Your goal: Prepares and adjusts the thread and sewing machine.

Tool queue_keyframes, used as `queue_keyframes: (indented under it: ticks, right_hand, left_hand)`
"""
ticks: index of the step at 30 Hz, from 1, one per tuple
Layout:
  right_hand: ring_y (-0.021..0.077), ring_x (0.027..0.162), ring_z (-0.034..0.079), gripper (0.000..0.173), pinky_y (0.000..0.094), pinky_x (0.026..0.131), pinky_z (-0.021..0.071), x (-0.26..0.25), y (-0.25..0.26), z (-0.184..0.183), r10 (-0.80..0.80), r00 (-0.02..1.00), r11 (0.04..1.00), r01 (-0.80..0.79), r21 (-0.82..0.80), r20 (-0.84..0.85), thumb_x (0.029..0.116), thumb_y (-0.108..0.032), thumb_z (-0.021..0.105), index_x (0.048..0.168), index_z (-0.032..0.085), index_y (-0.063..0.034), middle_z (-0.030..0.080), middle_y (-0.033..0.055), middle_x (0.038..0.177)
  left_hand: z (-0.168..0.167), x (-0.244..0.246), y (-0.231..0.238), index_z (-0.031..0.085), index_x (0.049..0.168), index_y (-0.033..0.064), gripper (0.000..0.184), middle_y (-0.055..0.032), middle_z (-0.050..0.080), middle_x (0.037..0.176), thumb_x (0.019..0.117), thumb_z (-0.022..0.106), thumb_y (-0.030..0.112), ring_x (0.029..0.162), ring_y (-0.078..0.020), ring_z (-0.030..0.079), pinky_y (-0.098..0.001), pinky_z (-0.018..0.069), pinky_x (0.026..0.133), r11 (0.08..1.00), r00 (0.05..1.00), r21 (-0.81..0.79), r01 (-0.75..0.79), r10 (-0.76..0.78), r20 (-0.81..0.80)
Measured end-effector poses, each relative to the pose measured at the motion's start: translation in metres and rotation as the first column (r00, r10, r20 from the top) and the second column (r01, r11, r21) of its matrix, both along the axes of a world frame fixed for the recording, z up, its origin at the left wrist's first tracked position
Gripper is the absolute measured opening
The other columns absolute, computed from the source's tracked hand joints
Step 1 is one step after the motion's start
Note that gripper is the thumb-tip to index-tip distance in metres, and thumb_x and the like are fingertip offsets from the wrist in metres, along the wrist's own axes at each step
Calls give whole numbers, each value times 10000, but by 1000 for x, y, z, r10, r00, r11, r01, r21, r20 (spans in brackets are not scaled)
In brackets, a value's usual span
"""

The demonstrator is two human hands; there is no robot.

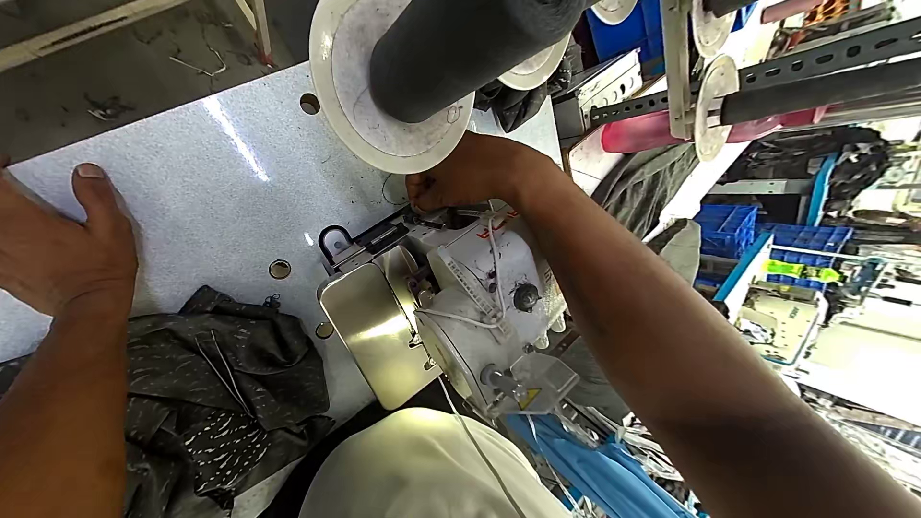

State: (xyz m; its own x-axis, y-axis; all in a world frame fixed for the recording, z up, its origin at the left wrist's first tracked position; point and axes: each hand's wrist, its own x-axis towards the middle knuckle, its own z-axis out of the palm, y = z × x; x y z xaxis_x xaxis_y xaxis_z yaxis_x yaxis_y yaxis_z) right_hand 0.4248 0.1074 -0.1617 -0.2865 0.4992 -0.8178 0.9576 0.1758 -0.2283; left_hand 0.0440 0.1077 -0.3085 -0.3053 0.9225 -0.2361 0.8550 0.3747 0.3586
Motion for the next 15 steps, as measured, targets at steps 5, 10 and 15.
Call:
queue_keyframes:
  ticks: [5,10,15]
  right_hand:
    - [218,797,629,138,488,734,482,-2,-3,-1,-24,1000,1000,25,9,-19,901,-273,758,851,724,-150,667,31,803]
    - [266,856,657,154,544,762,494,-3,-4,-3,26,999,999,-25,40,-23,919,-300,723,894,734,-148,689,62,857]
    - [269,868,657,164,542,763,495,-5,-5,-2,2,1000,1000,-3,22,22,907,-321,744,899,735,-157,690,61,866]
  left_hand:
    - [-1,0,0,365,1570,148,835,-209,466,1536,972,332,730,1420,-393,449,-641,323,1130,1000,1000,-2,-6,6,8]
    - [5,2,-1,349,1576,113,826,-252,455,1530,993,351,698,1409,-427,453,-652,330,1125,1000,999,-9,12,-12,52]
    - [4,1,0,347,1573,118,814,-245,458,1528,995,353,691,1406,-421,459,-652,333,1123,1000,998,-5,9,-9,57]
